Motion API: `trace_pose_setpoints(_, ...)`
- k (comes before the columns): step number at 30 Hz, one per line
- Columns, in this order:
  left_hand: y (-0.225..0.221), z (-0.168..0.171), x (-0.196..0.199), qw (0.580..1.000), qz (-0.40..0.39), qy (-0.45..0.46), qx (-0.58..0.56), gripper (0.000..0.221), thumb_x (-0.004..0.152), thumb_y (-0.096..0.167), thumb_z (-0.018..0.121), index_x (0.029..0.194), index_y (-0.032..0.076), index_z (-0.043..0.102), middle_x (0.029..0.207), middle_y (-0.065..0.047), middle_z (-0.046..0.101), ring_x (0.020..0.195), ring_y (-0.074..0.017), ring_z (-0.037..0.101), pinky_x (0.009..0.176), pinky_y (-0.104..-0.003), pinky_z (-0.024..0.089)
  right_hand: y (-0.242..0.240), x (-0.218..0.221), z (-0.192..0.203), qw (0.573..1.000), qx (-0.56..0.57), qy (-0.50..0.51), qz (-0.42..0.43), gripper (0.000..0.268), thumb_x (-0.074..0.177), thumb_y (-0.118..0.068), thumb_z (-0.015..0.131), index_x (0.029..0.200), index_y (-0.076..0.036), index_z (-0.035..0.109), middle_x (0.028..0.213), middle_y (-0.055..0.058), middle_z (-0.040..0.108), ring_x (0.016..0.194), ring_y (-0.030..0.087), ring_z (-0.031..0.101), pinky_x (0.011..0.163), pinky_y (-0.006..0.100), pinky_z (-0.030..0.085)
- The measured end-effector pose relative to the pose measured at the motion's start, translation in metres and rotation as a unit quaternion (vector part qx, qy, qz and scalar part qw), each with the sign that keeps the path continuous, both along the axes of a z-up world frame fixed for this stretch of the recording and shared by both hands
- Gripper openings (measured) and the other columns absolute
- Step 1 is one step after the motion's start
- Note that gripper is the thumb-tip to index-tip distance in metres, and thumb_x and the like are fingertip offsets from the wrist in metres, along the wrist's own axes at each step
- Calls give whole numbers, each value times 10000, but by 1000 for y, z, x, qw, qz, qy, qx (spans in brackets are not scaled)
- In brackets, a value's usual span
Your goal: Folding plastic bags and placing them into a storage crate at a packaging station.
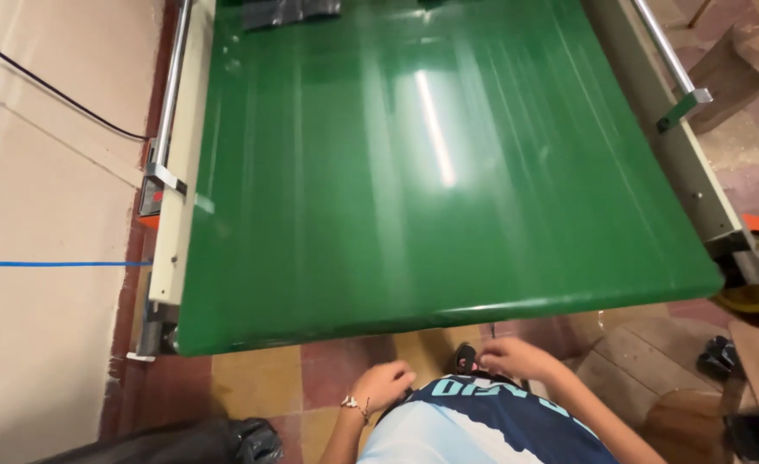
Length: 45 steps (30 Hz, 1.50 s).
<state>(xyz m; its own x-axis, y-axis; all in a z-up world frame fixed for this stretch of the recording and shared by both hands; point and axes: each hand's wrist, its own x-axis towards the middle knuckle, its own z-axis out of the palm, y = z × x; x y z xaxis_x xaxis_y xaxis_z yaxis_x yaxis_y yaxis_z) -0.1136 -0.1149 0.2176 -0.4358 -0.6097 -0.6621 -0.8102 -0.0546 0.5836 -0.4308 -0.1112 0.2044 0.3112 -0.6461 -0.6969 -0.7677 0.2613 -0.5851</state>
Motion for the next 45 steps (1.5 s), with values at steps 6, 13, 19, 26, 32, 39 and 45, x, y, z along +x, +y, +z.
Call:
trace_pose_setpoints(6, -50, 63, -100, 922, 12, 209, -327, 230, 909, 265, 499, 993, 129, 665, 957, -55, 692, 881, -270, 638, 740, -412, 480, -53, -61, 76, 964, -167, -129, -165, 253, 922, -237, 597, 1093, -109, 731, 927, -2, 776, 771, 108, 714, 781, 280, 576)
trace_pose_setpoints(13, -73, 10, -148, 891, -81, 153, -420, 231, 974, 374, 535, 1150, 249, 618, 967, 25, 631, 948, -197, 635, 759, -332, 554, -77, -145, 49, 887, -313, -114, -321, 206, 925, -135, 690, 1123, -137, 747, 865, 86, 768, 795, 173, 684, 776, 349, 559)
trace_pose_setpoints(19, -69, -1, -162, 912, -95, 113, -382, 255, 976, 384, 527, 1166, 238, 614, 971, 25, 623, 955, -202, 629, 728, -349, 558, -86, -198, 15, 843, -382, -52, -374, 230, 905, -179, 764, 1129, -135, 733, 1013, 95, 741, 920, 241, 700, 844, 369, 551)
trace_pose_setpoints(26, -76, -18, -158, 864, -140, 140, -463, 279, 950, 404, 541, 1169, 246, 614, 1023, 36, 622, 1010, -198, 624, 673, -352, 572, -78, -209, 17, 806, -450, 89, -373, 469, 884, -186, 783, 1277, 18, 630, 1119, 239, 636, 1027, 406, 650, 895, 494, 517)
trace_pose_setpoints(32, -88, -1, -176, 811, -183, 133, -539, 459, 848, 437, 630, 1225, 179, 592, 1259, -34, 580, 1267, -272, 514, 883, -464, 526, -70, -221, -6, 790, -410, 216, -401, 577, 848, -281, 829, 1291, 19, 613, 1125, 211, 622, 1033, 424, 635, 898, 530, 509)
trace_pose_setpoints(39, -73, -16, -177, 801, -241, 64, -544, 935, 593, 463, 852, 1409, 174, 496, 1516, -76, 446, 1445, -309, 358, 1072, -657, 359, -42, -212, 0, 809, -220, 314, -446, 716, 726, -474, 873, 1154, -28, 511, 1076, 176, 596, 1003, 423, 672, 883, 524, 498)
trace_pose_setpoints(45, -78, -21, -181, 700, -224, 77, -674, 402, 996, 182, 519, 1398, 190, 518, 1465, -77, 515, 1375, -296, 478, 1056, -578, 420, -11, -217, -11, 824, -148, 376, -397, 759, 849, -742, 649, 1198, -69, 695, 1046, 262, 736, 1014, 462, 694, 850, 557, 515)
